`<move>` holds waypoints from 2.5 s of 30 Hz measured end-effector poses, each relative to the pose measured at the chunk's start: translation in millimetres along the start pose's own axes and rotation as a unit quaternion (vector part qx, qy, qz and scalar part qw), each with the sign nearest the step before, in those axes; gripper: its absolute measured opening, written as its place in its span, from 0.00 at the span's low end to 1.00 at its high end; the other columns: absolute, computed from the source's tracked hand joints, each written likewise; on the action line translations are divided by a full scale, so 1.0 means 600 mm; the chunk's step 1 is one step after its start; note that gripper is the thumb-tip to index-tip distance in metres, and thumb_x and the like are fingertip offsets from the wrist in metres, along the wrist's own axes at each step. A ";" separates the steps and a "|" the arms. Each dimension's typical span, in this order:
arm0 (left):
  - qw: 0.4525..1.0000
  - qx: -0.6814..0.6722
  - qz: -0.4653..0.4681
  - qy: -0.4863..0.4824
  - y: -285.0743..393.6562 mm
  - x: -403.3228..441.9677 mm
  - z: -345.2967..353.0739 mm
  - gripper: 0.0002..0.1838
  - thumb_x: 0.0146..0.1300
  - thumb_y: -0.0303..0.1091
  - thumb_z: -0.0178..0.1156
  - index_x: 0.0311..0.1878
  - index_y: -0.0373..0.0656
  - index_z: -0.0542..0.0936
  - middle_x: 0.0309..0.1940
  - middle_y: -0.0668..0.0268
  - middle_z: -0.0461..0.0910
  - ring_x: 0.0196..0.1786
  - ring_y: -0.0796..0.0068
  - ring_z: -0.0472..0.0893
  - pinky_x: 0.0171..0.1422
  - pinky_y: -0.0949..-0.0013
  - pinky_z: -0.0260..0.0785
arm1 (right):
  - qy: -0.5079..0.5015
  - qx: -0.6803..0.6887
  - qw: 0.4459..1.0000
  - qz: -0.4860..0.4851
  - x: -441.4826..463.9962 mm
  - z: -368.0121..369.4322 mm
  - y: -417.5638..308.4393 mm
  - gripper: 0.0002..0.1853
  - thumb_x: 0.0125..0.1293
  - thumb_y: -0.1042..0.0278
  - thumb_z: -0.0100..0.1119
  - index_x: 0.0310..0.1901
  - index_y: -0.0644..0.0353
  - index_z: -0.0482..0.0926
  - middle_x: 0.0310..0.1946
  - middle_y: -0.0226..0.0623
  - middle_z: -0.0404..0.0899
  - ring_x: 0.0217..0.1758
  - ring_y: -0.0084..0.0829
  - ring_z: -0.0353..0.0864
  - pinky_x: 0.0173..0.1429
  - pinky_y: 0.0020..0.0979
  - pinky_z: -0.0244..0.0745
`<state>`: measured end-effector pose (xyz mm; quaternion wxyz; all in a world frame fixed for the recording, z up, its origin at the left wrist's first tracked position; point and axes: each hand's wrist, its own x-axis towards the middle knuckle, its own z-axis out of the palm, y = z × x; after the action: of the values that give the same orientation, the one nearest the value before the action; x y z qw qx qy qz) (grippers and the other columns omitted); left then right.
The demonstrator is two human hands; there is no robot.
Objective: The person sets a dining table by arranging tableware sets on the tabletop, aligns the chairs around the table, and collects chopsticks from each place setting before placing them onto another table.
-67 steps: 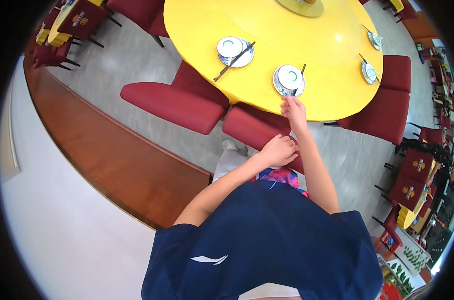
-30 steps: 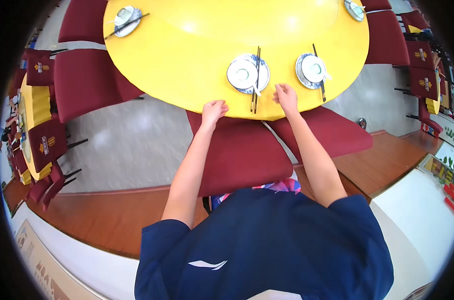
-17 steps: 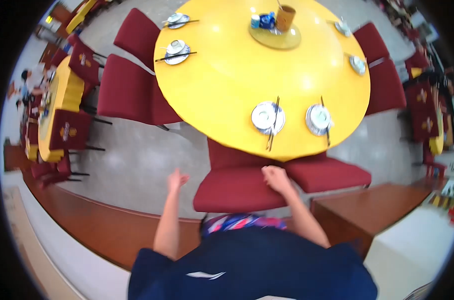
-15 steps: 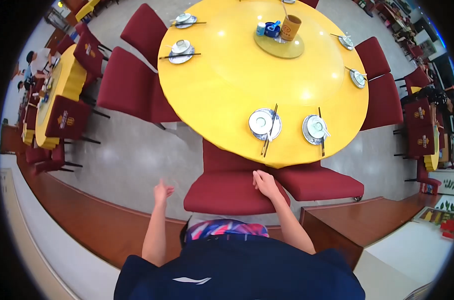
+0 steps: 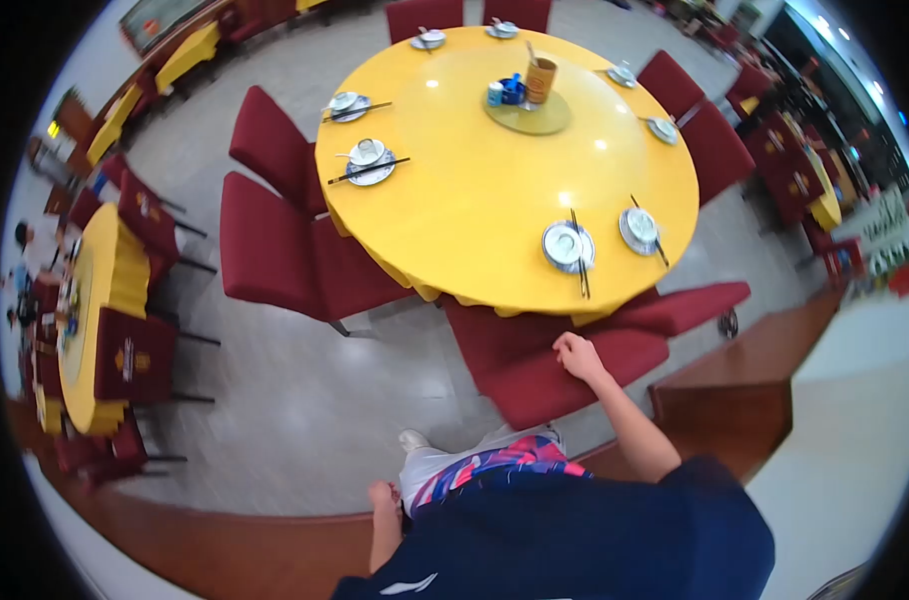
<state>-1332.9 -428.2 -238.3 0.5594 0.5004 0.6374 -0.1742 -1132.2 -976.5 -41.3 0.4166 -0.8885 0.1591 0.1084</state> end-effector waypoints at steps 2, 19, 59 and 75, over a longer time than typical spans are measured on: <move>0.997 -0.024 0.051 -0.051 0.053 0.018 -0.082 0.07 0.69 0.34 0.50 0.41 0.43 0.74 0.23 0.64 0.76 0.21 0.74 0.72 0.24 0.71 0.65 | -0.030 0.040 0.998 0.036 -0.013 0.087 -0.047 0.09 0.66 0.73 0.49 0.38 0.63 0.80 0.24 0.38 0.82 0.27 0.28 0.83 0.33 0.32 0.79; 0.942 0.006 0.118 -0.314 0.670 0.161 -0.066 0.17 0.67 0.40 0.58 0.55 0.45 0.74 0.36 0.64 0.79 0.34 0.74 0.77 0.40 0.68 0.72 | -0.129 0.003 0.991 0.044 -0.066 0.522 -0.298 0.13 0.59 0.66 0.53 0.41 0.57 0.84 0.34 0.42 0.86 0.37 0.35 0.86 0.45 0.35 0.80; 0.882 0.273 0.234 -0.304 2.059 0.636 -0.054 0.07 0.66 0.29 0.57 0.39 0.34 0.78 0.24 0.66 0.78 0.27 0.75 0.80 0.34 0.71 0.77 | 0.378 0.484 0.766 0.188 0.700 0.891 -1.221 0.15 0.76 0.55 0.46 0.40 0.56 0.77 0.28 0.27 0.79 0.24 0.17 0.74 0.27 0.19 0.66; 0.915 0.294 0.197 -0.192 2.451 0.684 0.075 0.22 0.62 0.19 0.51 0.60 0.36 0.68 0.35 0.51 0.84 0.31 0.67 0.84 0.31 0.71 0.73 | 0.288 0.623 0.722 0.086 1.365 0.714 -1.538 0.13 0.64 0.77 0.49 0.50 0.62 0.74 0.31 0.36 0.80 0.28 0.22 0.78 0.33 0.24 0.73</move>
<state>-31.7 363.2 -120.1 0.5218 0.7148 0.3259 -0.3327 -55.3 -246.4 73.8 0.7993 -0.4000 0.3786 -0.2405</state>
